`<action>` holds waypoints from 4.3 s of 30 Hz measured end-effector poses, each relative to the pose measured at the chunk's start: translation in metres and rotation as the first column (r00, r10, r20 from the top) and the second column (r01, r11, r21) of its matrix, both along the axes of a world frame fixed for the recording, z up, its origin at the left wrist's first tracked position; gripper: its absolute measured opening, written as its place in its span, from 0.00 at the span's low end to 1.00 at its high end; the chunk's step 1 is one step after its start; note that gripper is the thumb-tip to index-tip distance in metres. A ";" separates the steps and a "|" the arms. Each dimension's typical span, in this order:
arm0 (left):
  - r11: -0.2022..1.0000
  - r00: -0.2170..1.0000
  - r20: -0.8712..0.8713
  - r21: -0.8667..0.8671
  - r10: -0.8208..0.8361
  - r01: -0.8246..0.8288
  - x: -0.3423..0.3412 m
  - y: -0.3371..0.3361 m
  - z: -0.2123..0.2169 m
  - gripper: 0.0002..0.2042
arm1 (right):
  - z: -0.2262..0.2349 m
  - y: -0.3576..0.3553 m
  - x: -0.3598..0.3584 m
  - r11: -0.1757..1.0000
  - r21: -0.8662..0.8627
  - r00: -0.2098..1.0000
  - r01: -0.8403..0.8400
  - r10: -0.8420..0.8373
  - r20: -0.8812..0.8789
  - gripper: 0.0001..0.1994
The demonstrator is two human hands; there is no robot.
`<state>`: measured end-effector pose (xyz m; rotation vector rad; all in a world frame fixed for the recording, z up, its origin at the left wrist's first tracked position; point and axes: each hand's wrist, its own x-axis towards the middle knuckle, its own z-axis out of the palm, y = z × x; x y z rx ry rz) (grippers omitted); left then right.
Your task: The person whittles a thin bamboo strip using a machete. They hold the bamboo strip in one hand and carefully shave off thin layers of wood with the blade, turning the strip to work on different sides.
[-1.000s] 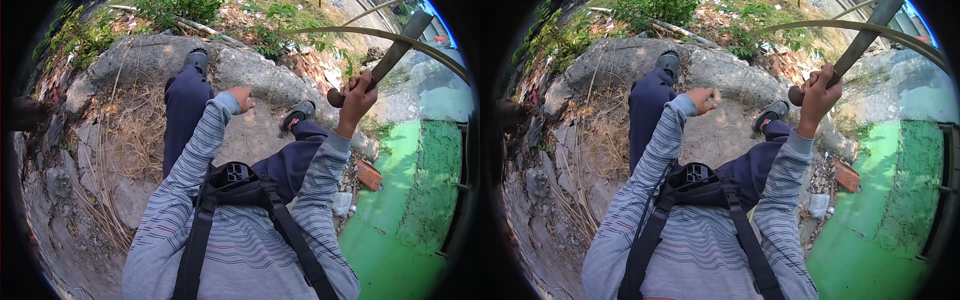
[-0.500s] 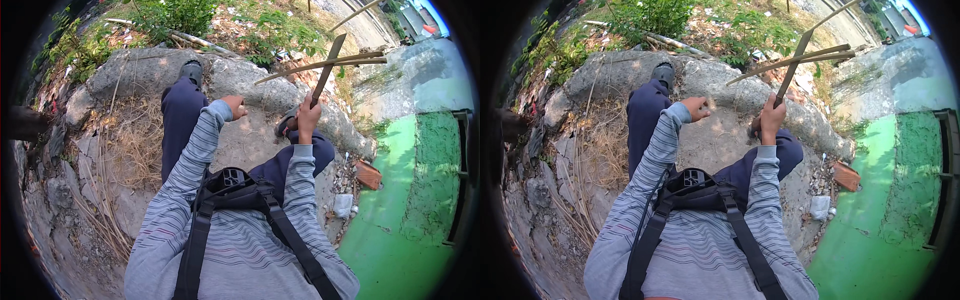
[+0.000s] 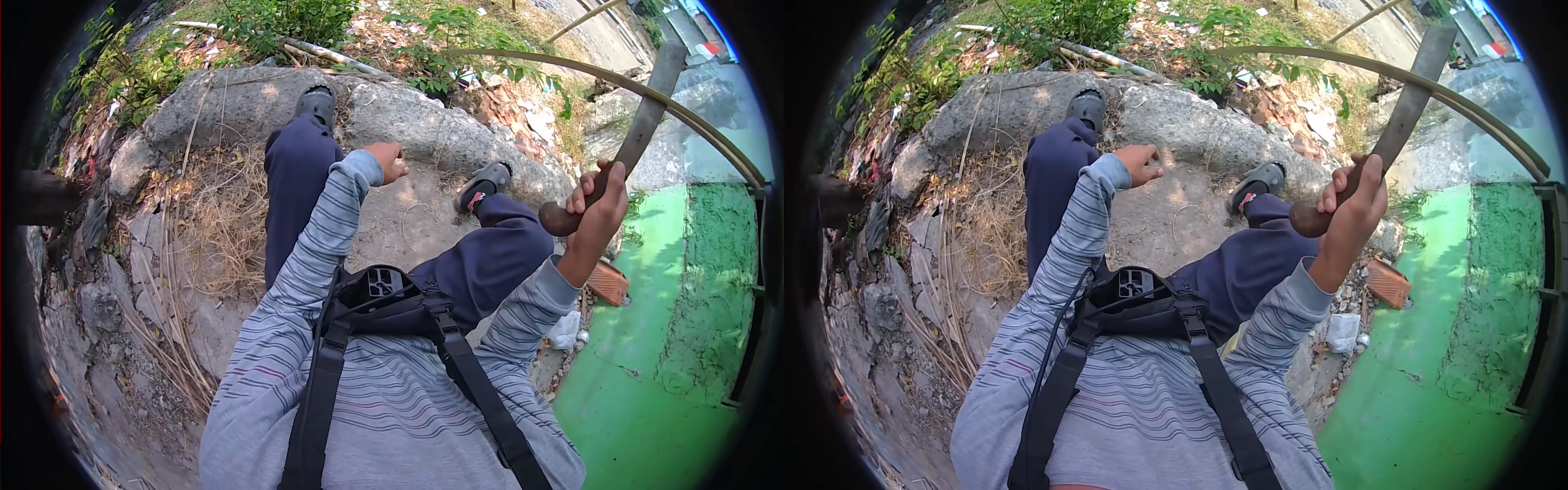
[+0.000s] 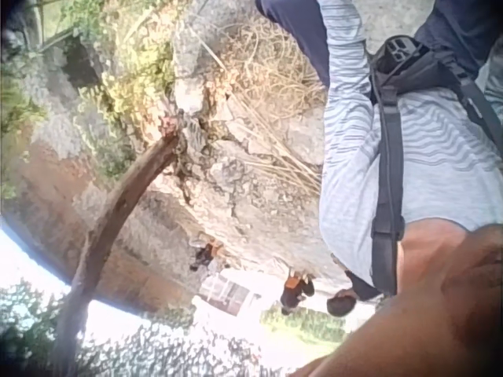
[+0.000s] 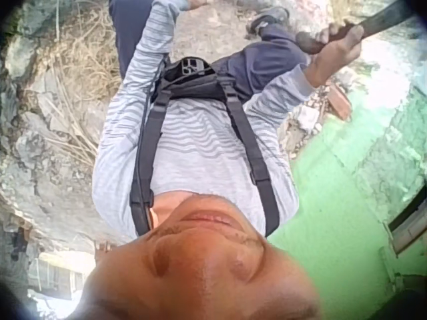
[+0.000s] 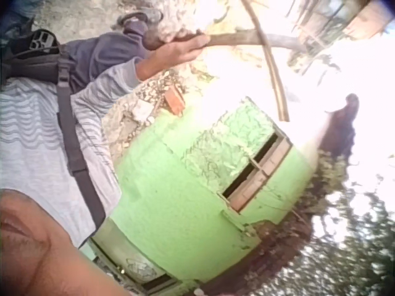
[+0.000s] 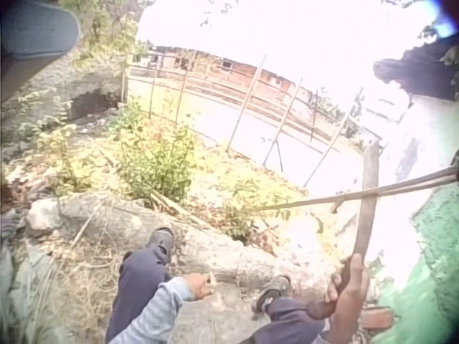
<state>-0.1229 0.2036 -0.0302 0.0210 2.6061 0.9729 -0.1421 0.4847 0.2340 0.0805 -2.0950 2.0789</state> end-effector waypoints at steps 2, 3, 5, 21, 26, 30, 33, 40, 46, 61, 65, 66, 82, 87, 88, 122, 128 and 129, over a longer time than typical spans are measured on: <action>1.000 1.000 -0.014 0.007 0.014 -0.014 0.005 -0.004 -0.001 0.25 | 0.014 0.002 -0.001 0.997 0.069 1.000 -0.016 0.018 -0.015 0.21; 1.000 1.000 -0.028 0.007 0.007 -0.007 0.005 -0.003 0.000 0.26 | 0.005 0.001 -0.004 0.997 0.076 1.000 -0.021 0.021 0.007 0.21; 1.000 1.000 -0.028 -0.007 -0.014 0.014 -0.002 0.001 0.008 0.26 | -0.062 -0.001 -0.025 0.991 0.120 0.989 -0.056 0.038 0.145 0.19; 1.000 0.999 -0.035 0.007 0.015 -0.015 0.000 -0.004 0.010 0.27 | -0.033 0.014 -0.038 0.986 0.162 0.991 -0.032 0.011 0.130 0.21; 1.000 0.999 -0.046 0.005 0.016 -0.015 0.004 0.000 0.016 0.27 | -0.195 -0.005 -0.073 0.906 0.370 0.924 -0.206 0.056 0.378 0.19; 1.000 1.000 0.007 0.009 0.030 -0.030 0.002 -0.010 0.017 0.27 | -0.168 -0.019 -0.070 0.938 0.275 0.929 -0.212 0.106 0.355 0.20; 0.999 0.999 -0.020 -0.009 0.036 -0.036 0.000 -0.008 0.014 0.27 | -0.125 -0.014 -0.058 0.959 0.226 0.962 -0.171 0.113 0.250 0.20; 1.000 0.999 -0.027 -0.011 0.024 -0.024 0.006 -0.008 0.017 0.27 | -0.002 -0.026 -0.057 0.990 0.132 0.999 -0.043 0.045 -0.013 0.21; 1.000 1.000 -0.005 -0.001 0.008 -0.008 0.000 0.003 0.026 0.28 | -0.216 -0.011 -0.121 0.829 0.558 0.995 -0.035 -0.022 0.095 0.21; 0.998 0.998 -0.009 -0.002 0.059 -0.059 0.009 -0.008 0.014 0.26 | -0.088 -0.044 -0.080 0.979 0.157 0.977 -0.128 0.098 0.190 0.19; 1.000 0.999 -0.012 -0.007 0.030 -0.030 0.011 -0.006 0.020 0.27 | -0.225 -0.039 -0.105 0.947 0.299 0.958 -0.117 0.028 0.286 0.19; 0.999 0.999 -0.033 -0.015 0.031 -0.031 0.005 -0.008 0.024 0.27 | -0.209 -0.044 -0.122 0.958 0.246 0.957 -0.145 0.073 0.280 0.19; 1.000 0.999 0.026 -0.010 0.027 -0.027 0.006 0.002 0.033 0.26 | -0.237 -0.002 -0.117 0.828 0.465 0.876 -0.314 0.064 0.479 0.19; 0.996 0.995 0.040 -0.018 0.090 -0.089 0.011 -0.007 0.024 0.24 | -0.297 -0.038 -0.095 0.881 0.435 0.925 -0.187 0.009 0.379 0.21; 0.995 0.995 0.043 -0.031 0.095 -0.094 0.011 -0.006 0.025 0.24 | -0.294 -0.038 -0.092 0.893 0.405 0.927 -0.196 0.034 0.374 0.20; 0.999 0.999 0.021 0.019 0.026 -0.026 0.012 -0.008 0.021 0.26 | -0.217 -0.007 -0.072 0.942 0.086 0.869 -0.323 0.259 0.422 0.11; 1.000 0.999 0.044 -0.010 0.019 -0.018 0.009 -0.006 0.028 0.26 | -0.204 0.015 -0.041 0.956 -0.148 0.843 -0.255 0.295 0.451 0.15; 0.999 0.999 0.028 -0.012 0.032 -0.032 0.008 -0.007 0.025 0.27 | -0.202 0.011 -0.037 0.958 -0.152 0.831 -0.245 0.288 0.477 0.16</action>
